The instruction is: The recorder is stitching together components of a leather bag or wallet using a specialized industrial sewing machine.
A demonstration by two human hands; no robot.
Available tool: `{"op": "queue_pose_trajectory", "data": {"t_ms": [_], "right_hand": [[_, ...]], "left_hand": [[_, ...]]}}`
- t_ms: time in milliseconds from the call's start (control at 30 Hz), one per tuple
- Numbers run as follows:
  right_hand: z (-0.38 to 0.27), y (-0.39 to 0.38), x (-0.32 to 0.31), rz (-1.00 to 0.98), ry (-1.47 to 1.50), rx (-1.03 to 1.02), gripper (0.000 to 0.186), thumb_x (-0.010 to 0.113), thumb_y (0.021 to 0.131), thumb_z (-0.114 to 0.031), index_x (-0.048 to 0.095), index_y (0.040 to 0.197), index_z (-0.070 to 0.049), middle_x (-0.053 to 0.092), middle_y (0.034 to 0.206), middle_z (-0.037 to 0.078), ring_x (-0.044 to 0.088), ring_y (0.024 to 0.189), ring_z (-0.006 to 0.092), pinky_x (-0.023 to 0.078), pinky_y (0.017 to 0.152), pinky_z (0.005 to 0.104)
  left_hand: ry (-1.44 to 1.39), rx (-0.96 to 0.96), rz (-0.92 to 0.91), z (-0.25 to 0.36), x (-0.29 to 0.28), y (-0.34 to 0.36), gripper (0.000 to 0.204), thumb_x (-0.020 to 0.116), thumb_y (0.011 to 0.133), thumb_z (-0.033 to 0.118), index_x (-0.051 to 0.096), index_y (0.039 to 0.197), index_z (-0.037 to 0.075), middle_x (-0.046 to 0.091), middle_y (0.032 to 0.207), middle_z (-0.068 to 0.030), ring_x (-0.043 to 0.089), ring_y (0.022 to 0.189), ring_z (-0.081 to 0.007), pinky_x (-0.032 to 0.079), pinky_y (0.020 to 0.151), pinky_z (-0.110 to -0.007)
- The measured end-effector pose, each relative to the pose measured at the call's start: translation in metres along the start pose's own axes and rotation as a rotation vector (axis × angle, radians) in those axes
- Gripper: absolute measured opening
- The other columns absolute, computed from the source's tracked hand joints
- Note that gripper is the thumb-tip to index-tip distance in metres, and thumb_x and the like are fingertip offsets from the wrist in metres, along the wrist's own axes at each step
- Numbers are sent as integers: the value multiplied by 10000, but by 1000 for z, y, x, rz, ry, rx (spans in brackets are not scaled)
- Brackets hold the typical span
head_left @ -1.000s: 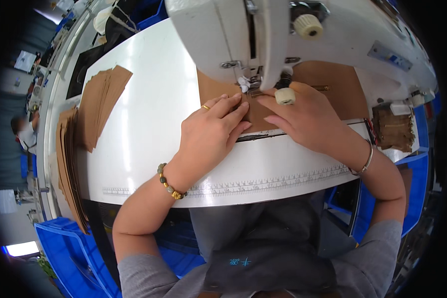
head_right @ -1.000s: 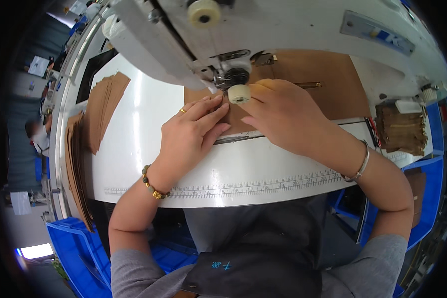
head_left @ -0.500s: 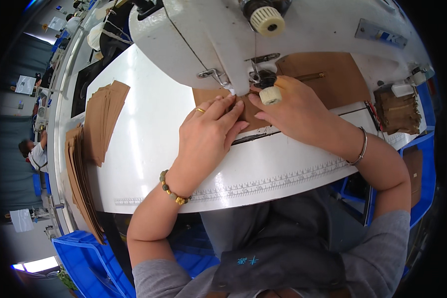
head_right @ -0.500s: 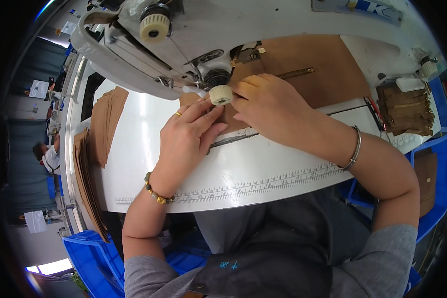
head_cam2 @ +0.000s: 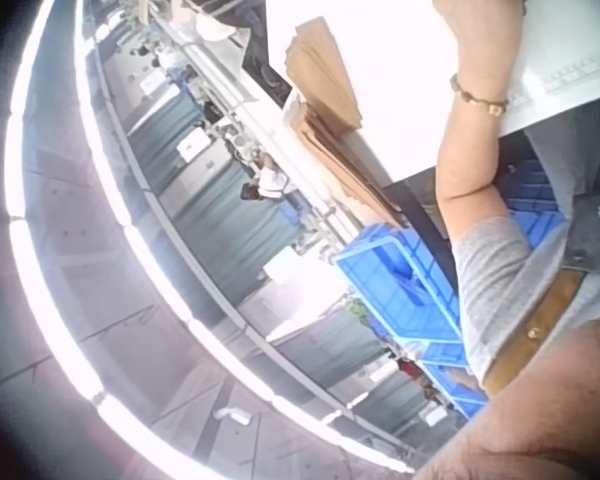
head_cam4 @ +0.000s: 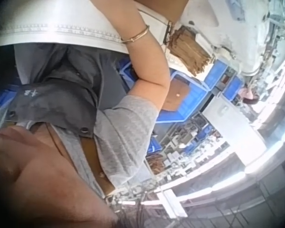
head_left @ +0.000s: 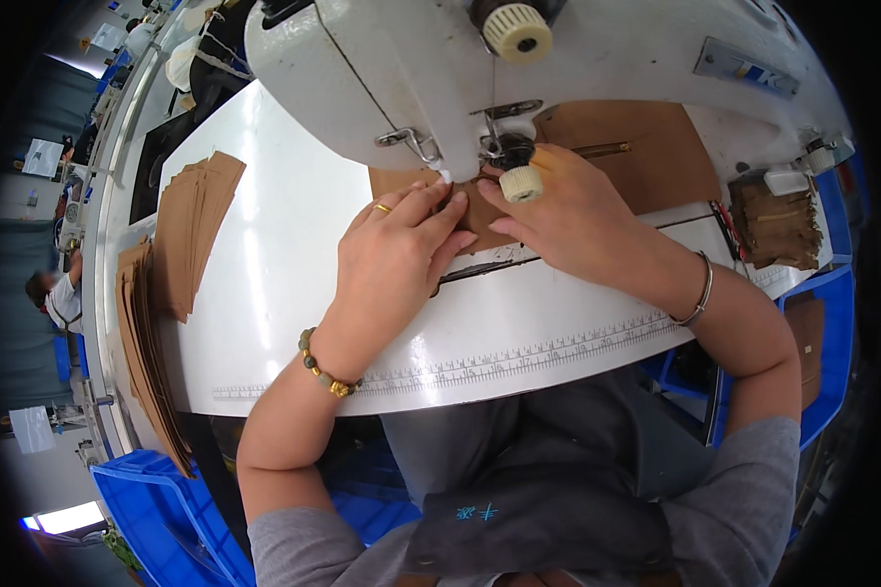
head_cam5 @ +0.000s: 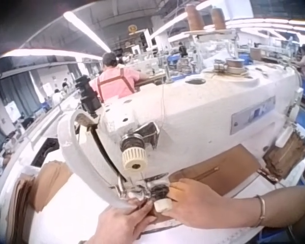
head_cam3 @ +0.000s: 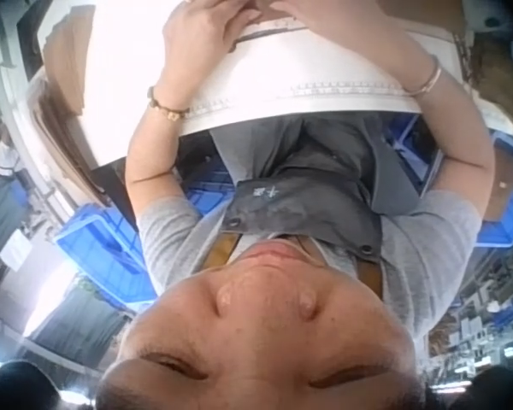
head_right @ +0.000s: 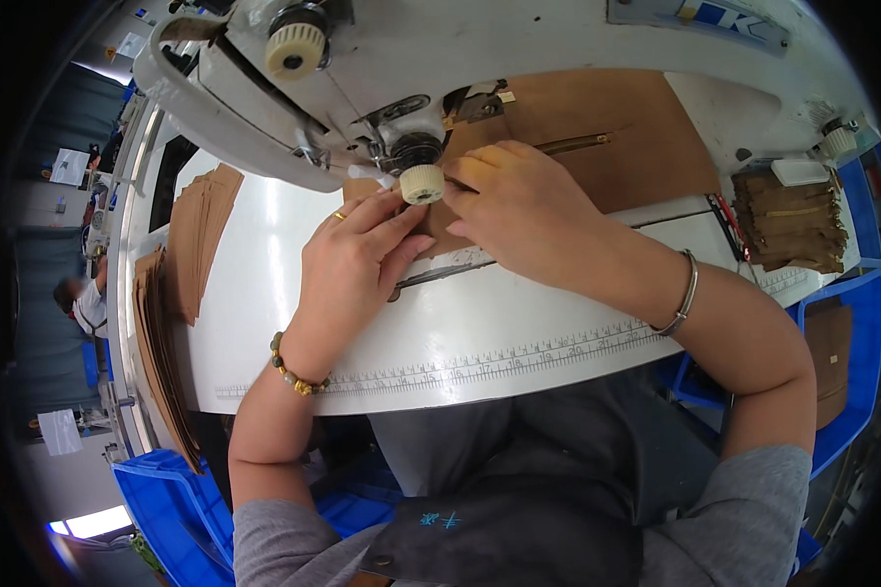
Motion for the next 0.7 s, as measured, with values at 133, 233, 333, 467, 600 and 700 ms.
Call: {"op": "queue_pose_trajectory", "data": {"t_ms": [133, 233, 333, 467, 600, 700], "right_hand": [[1, 1, 0, -10, -20, -6, 290, 764, 891, -294, 783, 1016, -34, 693, 1035, 87, 654, 1031, 253, 491, 1018, 413], [1, 1, 0, -9, -23, -6, 288, 765, 891, -299, 783, 1006, -35, 696, 1046, 90, 654, 1045, 254, 481, 1042, 419], [2, 0, 1, -39, -15, 15, 289, 766, 893, -302, 783, 1003, -36, 699, 1060, 91, 653, 1059, 255, 474, 1058, 421], [3, 0, 1, -35, -11, 14, 286, 766, 896, -300, 784, 1009, -38, 702, 1073, 91, 651, 1070, 254, 467, 1072, 423], [3, 0, 2, -28, -32, 1, 286, 769, 894, -299, 784, 1012, -39, 702, 1079, 93, 650, 1076, 255, 467, 1077, 426], [4, 0, 2, -20, -33, 2, 289, 770, 894, -301, 782, 1014, -38, 702, 1087, 97, 651, 1080, 258, 468, 1078, 432]], "left_hand": [[-3, 6, 17, -1, 1, 1, 288, 810, 877, 246, 802, 1105, 69, 754, 1166, -69, 716, 978, -273, 581, 833, -377], [18, -23, -26, -2, 2, 1, 308, 806, 872, 256, 799, 1121, 74, 760, 1181, -69, 721, 1104, -276, 576, 929, -376], [17, -2, 8, -1, 2, 1, 271, 807, 881, 239, 802, 1090, 67, 757, 1172, -72, 720, 996, -277, 583, 849, -382], [29, -3, 8, -1, 3, 2, 260, 797, 893, 244, 804, 1084, 67, 760, 1179, -71, 724, 1040, -288, 582, 878, -383], [59, -3, 5, -1, 4, 2, 261, 788, 904, 253, 807, 1090, 71, 763, 1219, -67, 722, 1114, -299, 577, 922, -387], [68, -18, -18, -1, 5, 2, 267, 784, 909, 261, 809, 1098, 74, 764, 1244, -68, 719, 1148, -299, 571, 950, -391]]}}
Point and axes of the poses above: each hand's wrist, its own y-axis towards the middle knuckle, its own x-axis out of the palm, z = x × y, the point moved 5 cm from there along y, towards the middle knuckle
